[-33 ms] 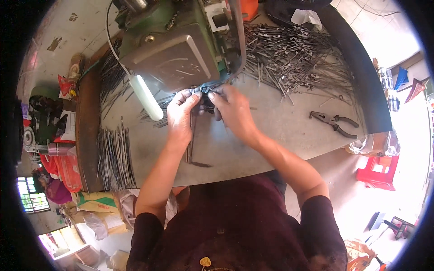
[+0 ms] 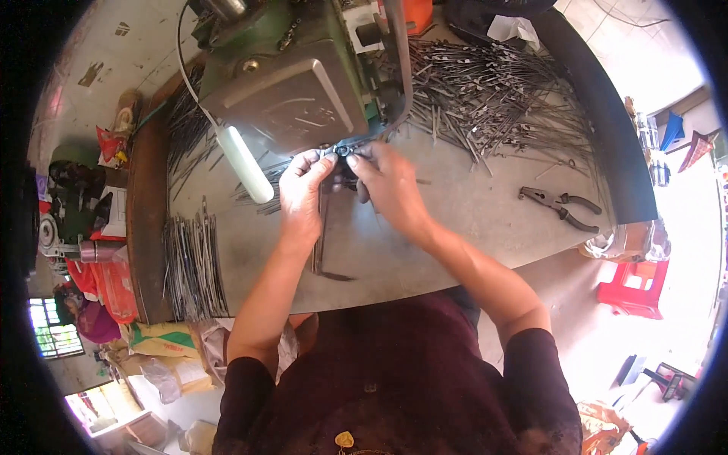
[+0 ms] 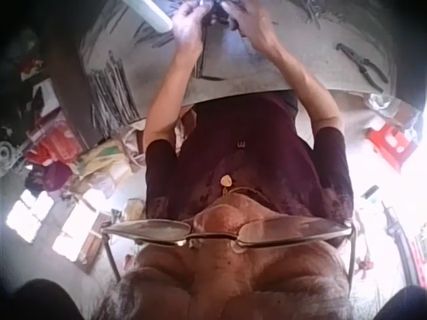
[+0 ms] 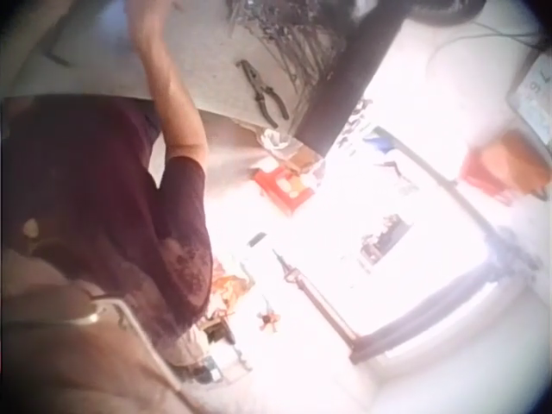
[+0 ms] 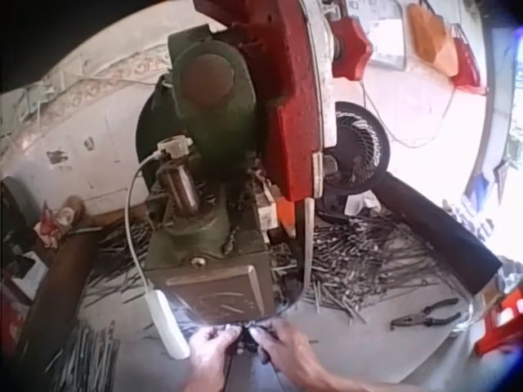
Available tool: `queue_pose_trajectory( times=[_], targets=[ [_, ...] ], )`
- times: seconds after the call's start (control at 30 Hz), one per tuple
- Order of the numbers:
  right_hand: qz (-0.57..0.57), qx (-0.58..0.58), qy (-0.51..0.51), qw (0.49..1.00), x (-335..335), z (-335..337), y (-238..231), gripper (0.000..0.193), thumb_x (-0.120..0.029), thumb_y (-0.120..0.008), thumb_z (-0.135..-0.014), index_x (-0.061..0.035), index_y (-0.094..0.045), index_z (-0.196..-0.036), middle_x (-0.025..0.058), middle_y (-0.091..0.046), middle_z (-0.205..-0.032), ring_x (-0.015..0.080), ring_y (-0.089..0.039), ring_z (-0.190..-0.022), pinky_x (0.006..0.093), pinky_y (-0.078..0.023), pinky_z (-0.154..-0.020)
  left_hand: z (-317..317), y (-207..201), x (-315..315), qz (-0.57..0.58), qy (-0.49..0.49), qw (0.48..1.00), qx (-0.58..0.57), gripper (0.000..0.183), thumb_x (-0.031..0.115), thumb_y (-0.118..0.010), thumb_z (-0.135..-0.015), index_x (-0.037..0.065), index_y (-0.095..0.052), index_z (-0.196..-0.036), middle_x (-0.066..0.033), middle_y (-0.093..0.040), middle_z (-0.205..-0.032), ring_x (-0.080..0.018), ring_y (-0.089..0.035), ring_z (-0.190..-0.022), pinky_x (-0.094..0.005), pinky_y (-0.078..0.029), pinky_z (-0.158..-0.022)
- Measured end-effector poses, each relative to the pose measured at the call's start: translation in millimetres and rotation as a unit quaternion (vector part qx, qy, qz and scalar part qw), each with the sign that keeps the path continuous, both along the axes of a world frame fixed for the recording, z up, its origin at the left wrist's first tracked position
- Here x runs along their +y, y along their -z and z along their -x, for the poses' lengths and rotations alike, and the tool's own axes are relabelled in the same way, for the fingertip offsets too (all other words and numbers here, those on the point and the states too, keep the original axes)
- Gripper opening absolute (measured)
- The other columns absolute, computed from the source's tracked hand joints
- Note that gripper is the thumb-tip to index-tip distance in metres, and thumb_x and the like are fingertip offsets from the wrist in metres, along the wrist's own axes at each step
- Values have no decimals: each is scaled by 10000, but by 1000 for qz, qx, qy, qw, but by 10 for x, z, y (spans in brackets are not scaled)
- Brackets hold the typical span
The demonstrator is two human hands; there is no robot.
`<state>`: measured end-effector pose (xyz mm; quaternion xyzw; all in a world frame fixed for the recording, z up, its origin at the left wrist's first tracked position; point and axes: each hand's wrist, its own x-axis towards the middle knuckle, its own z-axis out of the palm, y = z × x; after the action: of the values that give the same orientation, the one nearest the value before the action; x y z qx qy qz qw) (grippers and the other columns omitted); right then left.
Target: The person feeds metal rods into a mechanical fabrication machine, positioning them with pliers.
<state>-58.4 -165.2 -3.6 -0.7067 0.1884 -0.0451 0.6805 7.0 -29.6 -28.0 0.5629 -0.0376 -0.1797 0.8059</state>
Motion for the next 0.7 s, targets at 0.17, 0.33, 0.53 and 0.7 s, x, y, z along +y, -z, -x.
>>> queue_pose_trajectory(
  times=[0.17, 0.33, 0.53, 0.7],
  targets=[
    [-29, -3, -2, 1000, 32, -27, 23, 184, -185, -552, -952, -5, -583, -973, 17, -548, -585, 84, -474, -475, 261, -370, -432, 31, -117, -24, -21, -3, 1000, 10, 133, 93, -644, -893, 13, -609, -993, -38, -647, -890, -107, -591, -751, -250, -469, -656],
    [-41, -2, -14, 999, 43, -3, -64, 190, -195, -540, -962, -14, -583, -1005, 11, -570, -649, 65, -475, -504, 235, -354, -421, 17, -91, -10, -14, 15, 999, 42, 125, 93, -637, -894, 21, -609, -993, -40, -648, -886, -108, -596, -746, -250, -474, -654],
    [-62, -24, -16, 998, 41, 4, -12, 183, -182, -546, -961, -13, -588, -1018, 17, -596, -726, 59, -488, -536, 231, -359, -420, 34, -143, -24, -19, 22, 999, 37, 102, 85, -638, -893, 37, -600, -976, -36, -641, -902, -111, -599, -755, -251, -473, -652],
    [-85, -42, -12, 995, 47, 25, -33, 193, -201, -561, -961, -27, -587, -1038, 9, -591, -747, 46, -478, -540, 203, -337, -408, 46, -140, -29, 8, 16, 999, 45, 112, 70, -646, -887, 35, -595, -980, -32, -635, -903, -117, -592, -745, -258, -470, -645]
  ],
)
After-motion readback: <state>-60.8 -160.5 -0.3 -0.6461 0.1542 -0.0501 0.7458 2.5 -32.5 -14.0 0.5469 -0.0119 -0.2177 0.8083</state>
